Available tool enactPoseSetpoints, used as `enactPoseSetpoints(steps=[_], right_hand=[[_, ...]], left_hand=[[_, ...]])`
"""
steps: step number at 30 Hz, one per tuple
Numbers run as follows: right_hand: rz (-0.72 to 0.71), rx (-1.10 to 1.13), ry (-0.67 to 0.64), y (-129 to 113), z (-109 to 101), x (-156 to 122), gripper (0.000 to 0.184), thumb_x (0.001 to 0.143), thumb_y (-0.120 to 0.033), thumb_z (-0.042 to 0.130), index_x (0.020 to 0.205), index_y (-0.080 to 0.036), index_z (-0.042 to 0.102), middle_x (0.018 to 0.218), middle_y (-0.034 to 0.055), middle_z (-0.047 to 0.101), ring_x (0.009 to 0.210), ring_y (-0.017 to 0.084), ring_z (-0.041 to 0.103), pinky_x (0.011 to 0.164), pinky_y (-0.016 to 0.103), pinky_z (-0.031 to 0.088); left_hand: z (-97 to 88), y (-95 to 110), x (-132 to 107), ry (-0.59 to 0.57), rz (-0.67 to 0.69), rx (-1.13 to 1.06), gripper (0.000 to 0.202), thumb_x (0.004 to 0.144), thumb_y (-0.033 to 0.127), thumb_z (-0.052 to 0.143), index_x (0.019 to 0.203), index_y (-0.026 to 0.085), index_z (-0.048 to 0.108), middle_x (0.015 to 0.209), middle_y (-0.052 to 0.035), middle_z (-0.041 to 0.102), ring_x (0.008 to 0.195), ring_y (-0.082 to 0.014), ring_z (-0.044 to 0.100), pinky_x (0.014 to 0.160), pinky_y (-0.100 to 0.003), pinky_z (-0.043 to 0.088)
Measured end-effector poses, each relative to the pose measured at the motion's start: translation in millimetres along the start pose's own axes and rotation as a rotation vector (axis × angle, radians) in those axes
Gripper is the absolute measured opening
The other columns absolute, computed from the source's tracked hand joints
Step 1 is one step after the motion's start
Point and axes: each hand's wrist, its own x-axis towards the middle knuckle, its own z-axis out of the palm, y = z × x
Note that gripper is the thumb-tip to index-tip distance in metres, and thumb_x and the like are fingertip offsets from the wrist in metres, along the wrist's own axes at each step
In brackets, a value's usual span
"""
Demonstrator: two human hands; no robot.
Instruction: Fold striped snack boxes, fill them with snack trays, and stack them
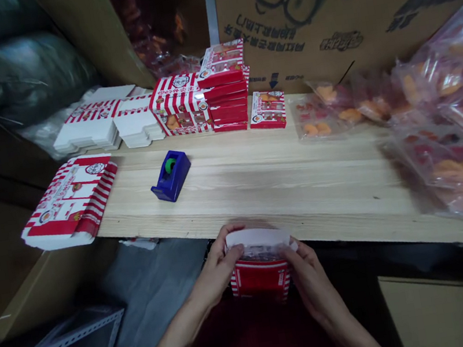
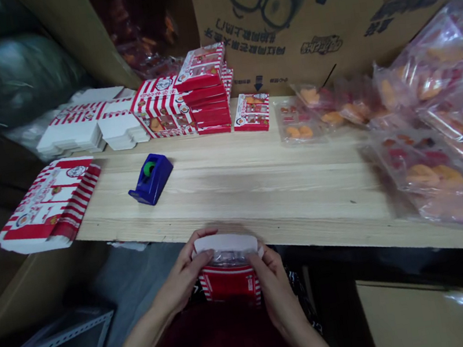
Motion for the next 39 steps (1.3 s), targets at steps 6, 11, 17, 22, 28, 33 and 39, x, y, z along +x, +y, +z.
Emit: enactPoseSetpoints(steps=[6,11,17,22,28,33,39], right_hand=[[0.004,0.003,-0.023,-3.9,5.0,9.1,0.03,0.08,-0.037,0.078,0.107,-0.024,0.074,0.102,0.0065,0.082,0.102,0.03,0.074,0.089,0.043,0.059],[-0.025,-0.054,-0.059,-1.2,3.1,11.1,0.033,0.087,-0.042,0.071,0.117,-0.026,0.071,0.112,0.0068,0.08,0.108,0.031,0.073,0.089,0.044,0.06],[-0.007,-0.105,-0.148,0.4,-4.3,17.4,0.039,0.094,-0.058,0.058,0.114,-0.028,0.074,0.109,0.0064,0.081,0.115,0.031,0.071,0.097,0.05,0.057],[-0.047,-0.115,-0.205,-14.2,-13.6,18.5,0.038,0.091,-0.057,0.063,0.111,-0.028,0.076,0.108,0.006,0.081,0.112,0.03,0.072,0.094,0.048,0.059],[-0.023,-0.124,-0.142,-31.2,-20.8,10.5,0.028,0.087,-0.04,0.071,0.114,-0.032,0.075,0.111,0.0033,0.081,0.107,0.027,0.074,0.092,0.043,0.06],[0.017,-0.055,-0.081,-27.2,-27.9,19.4,0.023,0.074,-0.028,0.08,0.096,-0.028,0.082,0.092,0.0012,0.083,0.085,0.024,0.076,0.086,0.04,0.06],[-0.068,-0.144,-0.167,-30.8,-28.9,22.1,0.015,0.076,-0.028,0.075,0.085,-0.028,0.086,0.099,0.0047,0.084,0.103,0.028,0.075,0.096,0.043,0.057]], left_hand=[[-10.1,-1.2,-3.6,-0.064,-0.037,-0.348,0.048,0.094,0.057,0.062,0.124,0.02,0.069,0.12,-0.0112,0.074,0.117,-0.0288,0.067,0.104,-0.041,0.049],[-13.1,-4.2,1.5,0.011,-0.081,-0.429,0.033,0.086,0.04,0.077,0.107,0.014,0.076,0.113,-0.0125,0.078,0.113,-0.0282,0.07,0.105,-0.039,0.049],[-12.9,-6.3,14.4,0.161,-0.174,-0.385,0.022,0.072,0.026,0.081,0.091,0.016,0.077,0.09,-0.0043,0.08,0.086,-0.021,0.073,0.087,-0.032,0.054],[3.1,-0.7,18.3,0.223,-0.039,-0.289,0.023,0.08,0.036,0.071,0.094,0.019,0.075,0.094,-0.0035,0.08,0.096,-0.0244,0.072,0.089,-0.035,0.054],[19.0,13.4,22.4,0.086,-0.086,-0.308,0.025,0.081,0.031,0.07,0.102,0.019,0.077,0.093,-0.0045,0.081,0.086,-0.0244,0.073,0.084,-0.037,0.055],[5.2,8.3,30.5,-0.082,-0.122,-0.27,0.035,0.08,0.023,0.072,0.114,0.018,0.079,0.103,-0.0088,0.082,0.092,-0.0258,0.075,0.086,-0.036,0.055],[-22.1,9.6,31.3,-0.318,-0.006,-0.146,0.026,0.086,0.023,0.069,0.107,0.023,0.084,0.121,-0.0098,0.078,0.122,-0.03,0.069,0.11,-0.045,0.047]])
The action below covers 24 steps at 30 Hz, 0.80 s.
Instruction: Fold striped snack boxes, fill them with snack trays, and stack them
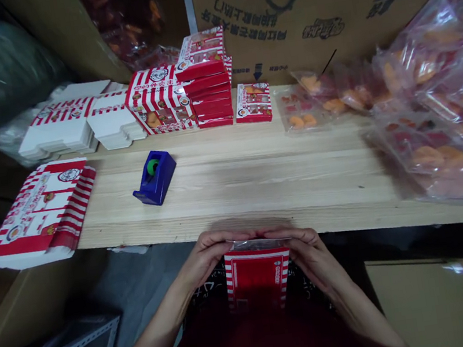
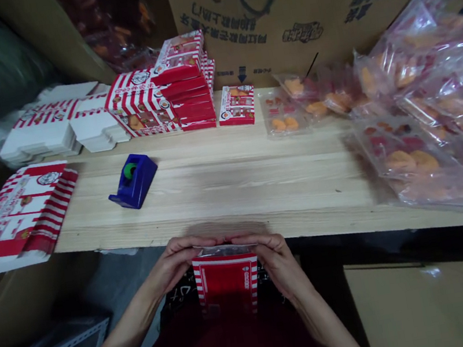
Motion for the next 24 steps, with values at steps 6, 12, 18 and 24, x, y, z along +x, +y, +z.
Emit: enactPoseSetpoints(steps=[6,12,18,24], right_hand=[[-0.004,-0.078,-0.064,8.9,-21.0,0.4,0.019,0.084,-0.036,0.072,0.096,-0.032,0.086,0.112,0.0058,0.082,0.126,0.033,0.066,0.104,0.049,0.053],[-0.155,-0.343,-0.224,1.4,-30.3,0.7,0.026,0.093,-0.045,0.066,0.109,-0.034,0.083,0.131,0.0059,0.075,0.134,0.033,0.061,0.117,0.057,0.04],[-0.382,-0.475,-0.072,19.5,-15.0,7.2,0.018,0.091,-0.034,0.075,0.106,-0.04,0.082,0.115,0.0026,0.081,0.116,0.027,0.072,0.105,0.052,0.054],[-0.375,-0.53,-0.164,15.4,-28.9,10.0,0.021,0.095,-0.039,0.071,0.113,-0.035,0.081,0.12,0.0063,0.08,0.117,0.026,0.072,0.107,0.049,0.054]], left_hand=[[-9.7,-4.5,5.0,-0.066,0.185,0.423,0.026,0.097,0.027,0.064,0.117,0.032,0.08,0.135,-0.0075,0.072,0.128,-0.0258,0.066,0.111,-0.042,0.047],[-9.5,3.9,6.7,-0.074,0.216,0.531,0.023,0.095,0.03,0.068,0.115,0.03,0.08,0.132,-0.009,0.074,0.124,-0.0266,0.068,0.107,-0.043,0.051],[-2.2,-6.3,7.6,0.108,0.297,0.64,0.02,0.091,0.029,0.075,0.109,0.029,0.082,0.113,-0.0071,0.081,0.108,-0.0242,0.075,0.101,-0.041,0.055],[-5.2,1.7,10.1,0.0,0.252,0.613,0.024,0.094,0.03,0.071,0.116,0.028,0.08,0.122,-0.0068,0.078,0.116,-0.0255,0.073,0.105,-0.042,0.055]])
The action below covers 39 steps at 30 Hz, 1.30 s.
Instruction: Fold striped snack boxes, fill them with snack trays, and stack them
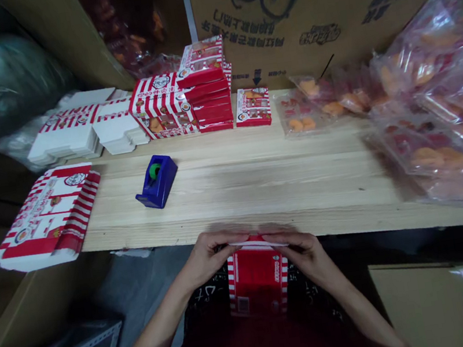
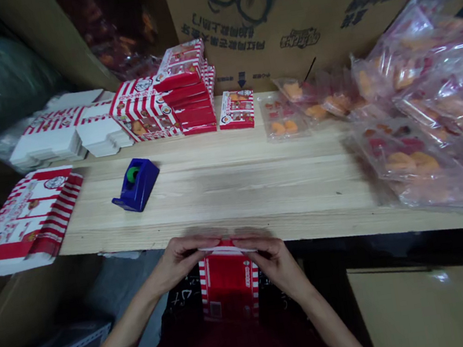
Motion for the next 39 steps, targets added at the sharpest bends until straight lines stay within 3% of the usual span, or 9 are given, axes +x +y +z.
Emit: enactPoseSetpoints(steps=[5,10,18,23,27,32,36,39], right_hand=[[0.05,-0.052,-0.178,-26.9,-17.2,11.3,0.019,0.098,-0.038,0.067,0.11,-0.034,0.081,0.12,0.0048,0.079,0.113,0.024,0.073,0.102,0.046,0.057],[0.099,-0.047,-0.273,-29.5,-20.4,31.4,0.028,0.093,-0.034,0.073,0.121,-0.038,0.076,0.122,0.0018,0.079,0.117,0.026,0.072,0.106,0.053,0.054],[0.257,0.126,-0.198,-22.1,-11.2,29.8,0.021,0.089,-0.039,0.078,0.109,-0.035,0.081,0.102,0.0009,0.084,0.096,0.023,0.078,0.094,0.046,0.06],[0.347,0.349,-0.131,-20.8,4.4,12.8,0.028,0.09,-0.046,0.075,0.115,-0.034,0.079,0.109,0.0037,0.083,0.103,0.024,0.077,0.102,0.051,0.057],[0.227,0.201,-0.184,-24.3,5.7,4.8,0.03,0.102,-0.045,0.06,0.129,-0.039,0.072,0.132,0.003,0.075,0.126,0.026,0.068,0.116,0.058,0.045],[0.007,-0.189,-0.296,-23.3,-7.9,-1.3,0.04,0.109,-0.034,0.044,0.147,-0.042,0.056,0.151,0.0005,0.061,0.149,0.026,0.046,0.127,0.062,0.025],[-0.09,-0.324,-0.362,-18.8,-13.5,-9.4,0.047,0.107,-0.032,0.05,0.153,-0.041,0.047,0.16,0.0021,0.051,0.152,0.028,0.041,0.126,0.063,0.028],[-0.125,-0.375,-0.354,-18.8,-11.3,-14.5,0.053,0.104,-0.031,0.058,0.155,-0.041,0.045,0.16,0.0026,0.051,0.152,0.028,0.041,0.124,0.06,0.034]], left_hand=[[-13.9,27.0,7.3,-0.143,-0.003,0.099,0.025,0.098,0.035,0.066,0.119,0.03,0.079,0.133,-0.0067,0.073,0.124,-0.026,0.069,0.107,-0.044,0.053],[-14.6,29.6,21.1,-0.179,0.068,0.252,0.035,0.098,0.033,0.067,0.132,0.034,0.071,0.127,-0.0039,0.077,0.116,-0.0242,0.073,0.103,-0.041,0.056],[-11.8,29.2,23.0,-0.172,0.109,0.232,0.031,0.1,0.03,0.064,0.13,0.034,0.072,0.116,-0.0039,0.081,0.102,-0.0227,0.077,0.092,-0.036,0.059],[-12.1,23.9,12.4,-0.133,0.068,0.19,0.029,0.1,0.03,0.063,0.127,0.033,0.074,0.117,-0.0037,0.08,0.104,-0.0224,0.077,0.093,-0.036,0.059],[-18.7,31.6,3.5,-0.188,0.052,0.227,0.034,0.103,0.027,0.056,0.134,0.034,0.069,0.126,-0.0039,0.077,0.113,-0.0217,0.074,0.101,-0.038,0.058],[-25.4,43.1,-9.1,-0.317,0.115,0.29,0.051,0.103,0.022,0.055,0.152,0.037,0.049,0.153,-0.004,0.057,0.14,-0.0238,0.057,0.117,-0.047,0.047],[-18.3,34.1,-20.4,-0.267,0.155,0.285,0.055,0.104,0.02,0.054,0.153,0.042,0.046,0.155,-0.001,0.054,0.14,-0.0222,0.057,0.118,-0.045,0.048],[-12.7,25.9,-26.9,-0.233,0.188,0.325,0.053,0.105,0.018,0.051,0.153,0.039,0.048,0.156,-0.002,0.054,0.142,-0.0209,0.055,0.118,-0.043,0.048]])
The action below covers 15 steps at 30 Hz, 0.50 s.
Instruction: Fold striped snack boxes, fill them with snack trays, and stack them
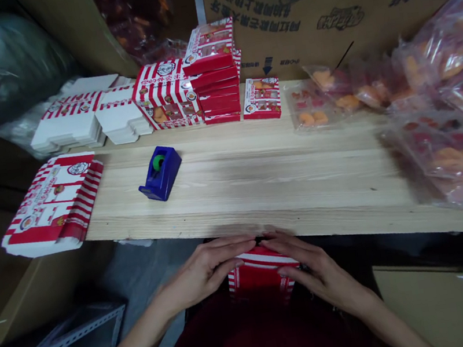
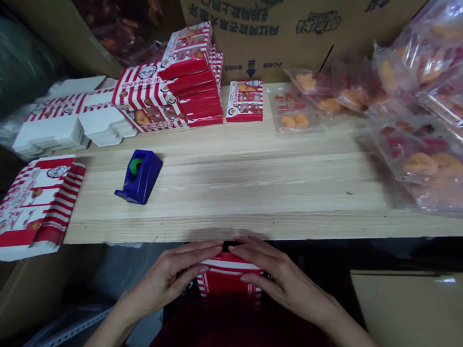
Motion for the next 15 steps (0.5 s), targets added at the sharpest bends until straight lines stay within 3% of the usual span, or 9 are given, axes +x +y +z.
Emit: enactPoseSetpoints(steps=[3,7,11,15], right_hand=[[-0.022,-0.015,0.028,-3.0,4.1,-0.8,0.054,0.106,-0.024,0.052,0.156,-0.04,0.043,0.159,0.0027,0.053,0.15,0.025,0.045,0.123,0.054,0.041],[-0.041,0.016,0.043,-4.9,8.5,-1.5,0.054,0.106,-0.017,0.047,0.156,-0.038,0.043,0.159,0.0021,0.052,0.149,0.023,0.046,0.123,0.051,0.04],[0.006,0.097,0.149,-7.5,13.1,1.5,0.045,0.105,-0.019,0.05,0.144,-0.038,0.06,0.145,0.0031,0.066,0.136,0.025,0.06,0.115,0.053,0.05],[0.065,0.14,0.286,-7.9,19.4,15.0,0.032,0.1,-0.027,0.062,0.128,-0.035,0.074,0.125,0.0069,0.078,0.117,0.028,0.073,0.102,0.052,0.06]], left_hand=[[1.9,-4.6,-3.6,0.007,0.062,0.055,0.053,0.105,0.014,0.047,0.155,0.033,0.047,0.156,-0.0052,0.055,0.144,-0.0203,0.052,0.12,-0.041,0.046],[1.2,-11.8,-3.0,0.019,0.098,0.039,0.052,0.104,0.011,0.045,0.151,0.032,0.052,0.151,-0.0062,0.06,0.141,-0.0205,0.055,0.118,-0.04,0.047],[13.7,-12.3,4.6,0.151,0.019,-0.086,0.041,0.104,0.015,0.049,0.135,0.033,0.069,0.135,-0.0059,0.072,0.126,-0.0214,0.068,0.108,-0.039,0.054],[28.0,-2.5,14.4,0.266,0.002,-0.123,0.035,0.104,0.018,0.051,0.127,0.031,0.074,0.123,-0.0077,0.078,0.115,-0.0211,0.073,0.1,-0.038,0.058]])
